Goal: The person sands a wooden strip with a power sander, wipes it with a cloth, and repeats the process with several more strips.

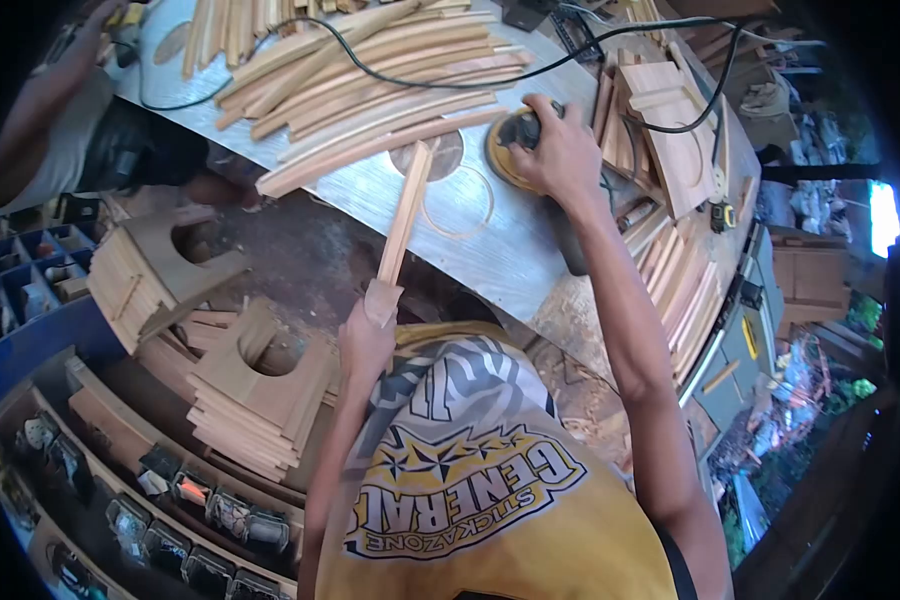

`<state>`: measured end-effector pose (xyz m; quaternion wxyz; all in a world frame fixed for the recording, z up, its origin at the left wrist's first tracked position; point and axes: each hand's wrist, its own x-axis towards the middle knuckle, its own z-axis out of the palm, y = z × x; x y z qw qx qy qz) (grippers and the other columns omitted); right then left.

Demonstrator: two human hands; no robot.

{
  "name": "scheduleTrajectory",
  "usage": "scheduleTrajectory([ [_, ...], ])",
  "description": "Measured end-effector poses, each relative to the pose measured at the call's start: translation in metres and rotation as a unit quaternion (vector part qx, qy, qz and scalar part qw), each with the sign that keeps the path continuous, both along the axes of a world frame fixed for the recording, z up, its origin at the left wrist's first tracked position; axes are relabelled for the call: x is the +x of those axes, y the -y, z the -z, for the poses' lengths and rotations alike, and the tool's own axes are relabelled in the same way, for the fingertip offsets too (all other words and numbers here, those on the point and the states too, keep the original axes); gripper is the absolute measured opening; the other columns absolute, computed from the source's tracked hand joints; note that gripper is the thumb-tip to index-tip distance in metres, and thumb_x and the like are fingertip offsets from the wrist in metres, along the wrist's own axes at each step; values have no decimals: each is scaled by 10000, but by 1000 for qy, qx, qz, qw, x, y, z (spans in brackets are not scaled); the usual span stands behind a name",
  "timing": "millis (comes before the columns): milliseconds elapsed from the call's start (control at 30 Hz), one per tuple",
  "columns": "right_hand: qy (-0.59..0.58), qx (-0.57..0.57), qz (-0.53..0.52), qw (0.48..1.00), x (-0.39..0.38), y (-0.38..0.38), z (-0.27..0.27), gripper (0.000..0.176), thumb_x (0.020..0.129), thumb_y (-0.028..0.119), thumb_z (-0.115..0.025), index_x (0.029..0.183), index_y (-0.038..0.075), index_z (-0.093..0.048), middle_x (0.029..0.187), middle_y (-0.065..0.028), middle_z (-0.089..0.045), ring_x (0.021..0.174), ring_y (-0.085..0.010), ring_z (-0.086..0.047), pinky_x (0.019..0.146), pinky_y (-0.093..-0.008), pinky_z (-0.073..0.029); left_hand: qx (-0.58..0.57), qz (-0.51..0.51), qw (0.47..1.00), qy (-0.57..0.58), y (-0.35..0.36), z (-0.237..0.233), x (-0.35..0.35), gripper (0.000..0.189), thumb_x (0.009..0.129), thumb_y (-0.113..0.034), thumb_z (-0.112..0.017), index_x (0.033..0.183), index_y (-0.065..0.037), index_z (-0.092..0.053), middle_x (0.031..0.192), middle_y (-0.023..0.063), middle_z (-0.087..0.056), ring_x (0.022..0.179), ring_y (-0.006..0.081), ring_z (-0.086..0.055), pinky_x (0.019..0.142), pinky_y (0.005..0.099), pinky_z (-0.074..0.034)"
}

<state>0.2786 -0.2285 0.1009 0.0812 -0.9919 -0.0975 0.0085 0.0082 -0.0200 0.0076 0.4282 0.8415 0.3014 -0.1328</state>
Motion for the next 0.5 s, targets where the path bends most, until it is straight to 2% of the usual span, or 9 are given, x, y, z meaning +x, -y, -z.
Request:
scheduleTrajectory([
  [33, 4, 18, -1, 1000, 1, 7, 4, 586, 797, 341, -787, 1341, 248, -591, 1156, -219, -588, 1004, -454, -673, 867, -520, -562, 18, -1, 1000, 4, -2, -13, -1, 314, 899, -275, -745, 1047, -9, -669, 1006, 272, -721, 979, 467, -692, 826, 560, -526],
  [100, -10, 46, 5, 999, -1, 16, 8, 600, 791, 331, -785, 1352, 256, -585, 1165, -215, -582, 1013, -458, -673, 869, -520, -564, 10, -32, 997, 74, -4, -34, -2, 279, 887, -230, -771, 1044, -15, -688, 995, 255, -731, 972, 442, -704, 813, 494, -553],
  [133, -32, 54, 16, 998, -2, 17, 6, 602, 783, 314, -787, 1348, 255, -589, 1157, -210, -582, 1002, -462, -674, 864, -530, -563, -17, -41, 991, 124, -2, -42, -3, 257, 884, -189, -793, 1039, -8, -698, 967, 217, -748, 933, 375, -742, 796, 418, -566],
  [167, -32, 70, 16, 997, -3, 17, 9, 602, 783, 314, -787, 1348, 255, -589, 1157, -210, -582, 1002, -462, -674, 864, -530, -563, -2, -38, 991, 125, 1, -53, -3, 257, 884, -189, -793, 1039, -8, -698, 967, 217, -748, 933, 375, -742, 796, 418, -566],
  [233, -27, 25, -9, 999, -9, 19, 17, 648, 775, 299, -804, 1375, 287, -561, 1196, -199, -560, 1000, -447, -667, 803, -534, -584, -13, -75, 993, 88, 9, -76, -2, 235, 896, -170, -793, 1016, 6, -693, 922, 170, -753, 873, 287, -754, 785, 377, -560],
  [267, -15, 25, -20, 999, -12, 21, 15, 651, 780, 296, -798, 1384, 282, -554, 1197, -205, -550, 981, -453, -660, 787, -538, -586, -20, -78, 991, 108, 11, -78, -4, 241, 894, -171, -808, 994, 10, -683, 873, 134, -740, 813, 211, -727, 760, 347, -551],
  [500, -9, 45, -35, 998, -22, 28, 17, 671, 787, 309, -796, 1405, 275, -537, 1168, -209, -537, 934, -456, -661, 709, -519, -597, -7, -99, 989, 106, 44, -102, -7, 225, 896, -179, -812, 949, -4, -681, 836, 107, -729, 762, 154, -688, 732, 329, -542],
])
